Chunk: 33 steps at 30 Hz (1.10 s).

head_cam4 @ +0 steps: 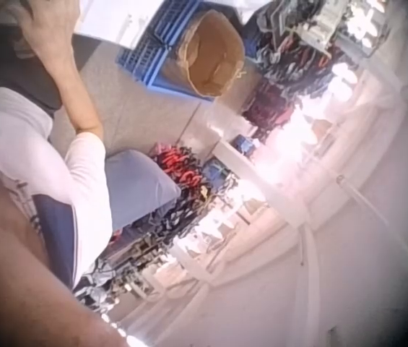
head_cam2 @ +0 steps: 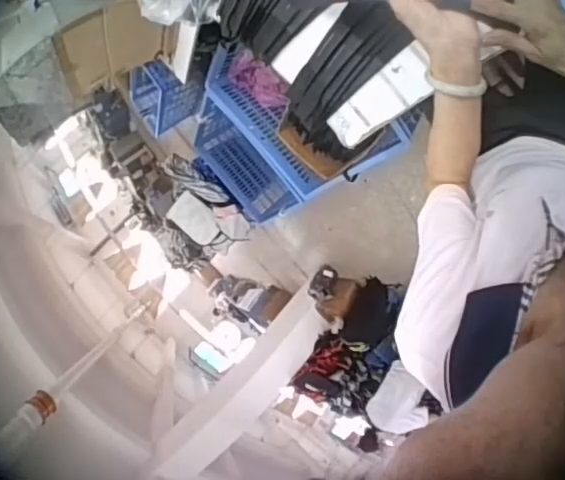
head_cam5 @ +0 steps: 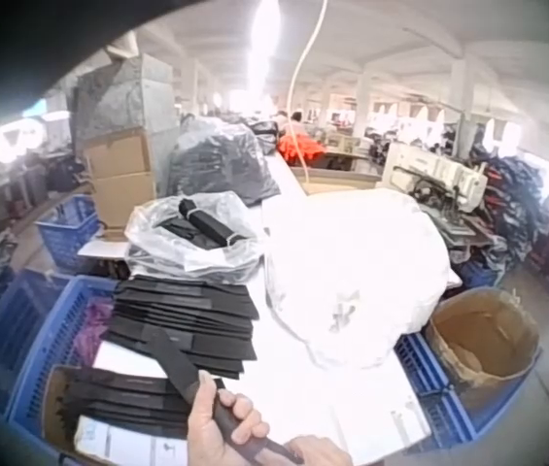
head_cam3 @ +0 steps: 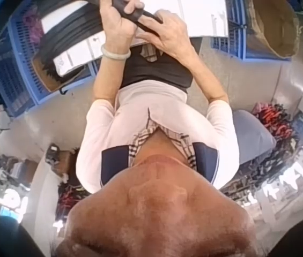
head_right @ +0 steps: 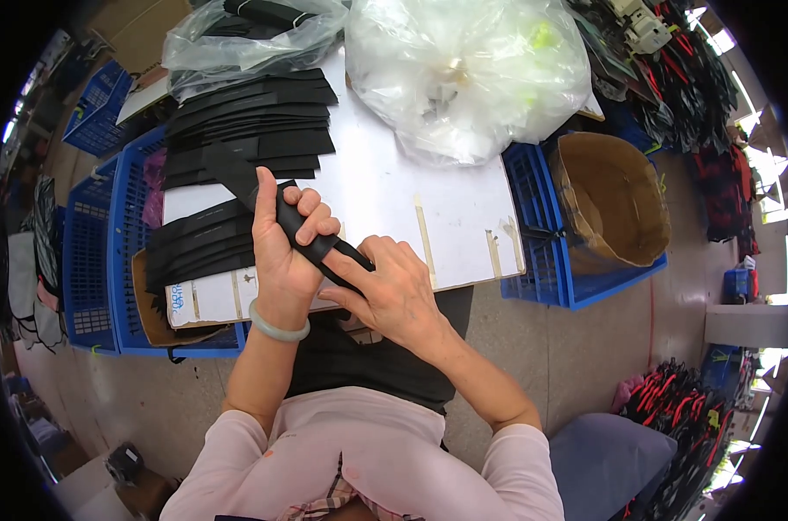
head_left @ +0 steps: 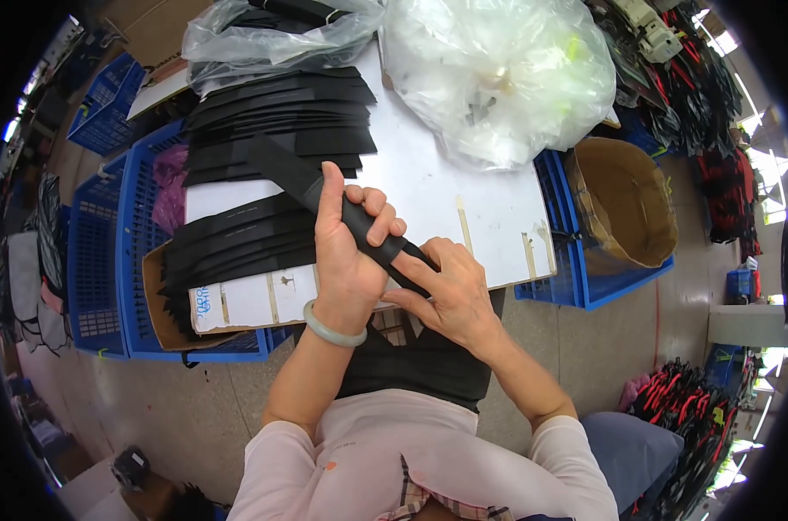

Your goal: Applying double-sided adhesive strips to black plastic or rubber components on a workbench in a factory environment.

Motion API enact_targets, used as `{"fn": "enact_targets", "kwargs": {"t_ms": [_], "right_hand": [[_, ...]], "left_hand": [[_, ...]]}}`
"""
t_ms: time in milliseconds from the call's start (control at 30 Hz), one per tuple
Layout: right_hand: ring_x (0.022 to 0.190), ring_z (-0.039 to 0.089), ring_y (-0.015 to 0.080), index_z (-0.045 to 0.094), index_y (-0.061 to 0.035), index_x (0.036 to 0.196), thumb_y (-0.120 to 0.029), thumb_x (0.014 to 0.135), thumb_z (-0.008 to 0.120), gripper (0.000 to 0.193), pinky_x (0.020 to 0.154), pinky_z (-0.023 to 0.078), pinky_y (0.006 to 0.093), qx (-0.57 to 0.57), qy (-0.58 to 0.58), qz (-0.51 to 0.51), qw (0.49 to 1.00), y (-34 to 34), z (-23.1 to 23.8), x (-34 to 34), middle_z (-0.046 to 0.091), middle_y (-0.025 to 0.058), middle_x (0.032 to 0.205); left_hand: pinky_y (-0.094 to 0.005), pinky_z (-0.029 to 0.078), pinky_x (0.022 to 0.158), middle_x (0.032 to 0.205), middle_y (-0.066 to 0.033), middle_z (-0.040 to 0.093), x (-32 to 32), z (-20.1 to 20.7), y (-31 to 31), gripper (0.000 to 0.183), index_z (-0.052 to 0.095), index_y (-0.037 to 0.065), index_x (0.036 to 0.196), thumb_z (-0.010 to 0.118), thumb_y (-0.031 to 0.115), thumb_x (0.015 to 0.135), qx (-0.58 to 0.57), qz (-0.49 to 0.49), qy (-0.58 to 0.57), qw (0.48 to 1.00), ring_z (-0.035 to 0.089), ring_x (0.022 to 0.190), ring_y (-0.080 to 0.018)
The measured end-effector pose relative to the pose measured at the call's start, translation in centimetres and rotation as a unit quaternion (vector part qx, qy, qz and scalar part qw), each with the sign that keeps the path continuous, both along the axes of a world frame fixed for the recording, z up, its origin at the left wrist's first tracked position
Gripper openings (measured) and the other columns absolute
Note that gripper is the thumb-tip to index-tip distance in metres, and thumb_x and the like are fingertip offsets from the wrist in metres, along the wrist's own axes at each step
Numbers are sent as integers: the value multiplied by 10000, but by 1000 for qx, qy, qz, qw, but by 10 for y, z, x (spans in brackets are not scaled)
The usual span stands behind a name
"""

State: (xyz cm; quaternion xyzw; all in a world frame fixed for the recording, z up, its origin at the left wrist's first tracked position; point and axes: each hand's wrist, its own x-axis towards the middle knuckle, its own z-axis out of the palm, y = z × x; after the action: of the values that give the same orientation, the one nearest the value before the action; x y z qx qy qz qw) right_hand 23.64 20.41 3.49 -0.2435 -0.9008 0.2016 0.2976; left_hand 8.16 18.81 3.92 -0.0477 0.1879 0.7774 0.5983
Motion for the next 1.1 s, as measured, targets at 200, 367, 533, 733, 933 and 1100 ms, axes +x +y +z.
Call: {"fn": "enact_targets", "kwargs": {"t_ms": [200,367,533,733,933,1100], "right_hand": [[683,483,228,684,-155,1115,-304,762,766,392,614,386,353,-8,-6,4,1000,0,-3,1,453,55,739],[643,477,246,681,-104,871,-265,730,782,237,592,375,362,-8,70,31,997,3,-27,9,447,68,710],[597,487,260,577,-81,719,-73,665,798,227,507,363,370,-15,192,81,978,3,-45,12,514,67,699],[648,524,272,549,-73,700,-60,681,786,238,541,397,363,-26,207,72,975,-12,-38,13,557,96,768],[877,570,242,608,-3,799,33,700,715,150,796,458,335,-282,331,26,900,-32,-15,23,587,151,989],[900,620,150,652,15,978,14,757,731,235,838,477,285,-488,252,-47,834,-16,13,27,657,94,935]], "left_hand": [[-307,455,549,643,-10,468,7,4,-2,374,458,120,760,554,402,985,13,17,69,997,398,455,-108],[-322,480,513,644,-48,451,27,20,-13,303,435,51,823,579,264,983,87,51,220,970,434,441,-126],[-264,460,523,667,-50,482,41,26,-30,229,456,33,866,620,161,963,163,45,301,939,493,502,-107],[-280,485,559,725,-78,521,48,30,-39,239,455,26,867,540,200,1008,247,41,294,922,508,526,-113],[-442,553,702,750,-118,517,35,18,-30,430,443,44,862,373,429,1040,146,4,238,960,559,560,-217],[-422,505,931,1012,-146,636,34,2,-28,490,564,-29,1088,422,436,1026,70,-28,408,910,642,935,-247]]}}
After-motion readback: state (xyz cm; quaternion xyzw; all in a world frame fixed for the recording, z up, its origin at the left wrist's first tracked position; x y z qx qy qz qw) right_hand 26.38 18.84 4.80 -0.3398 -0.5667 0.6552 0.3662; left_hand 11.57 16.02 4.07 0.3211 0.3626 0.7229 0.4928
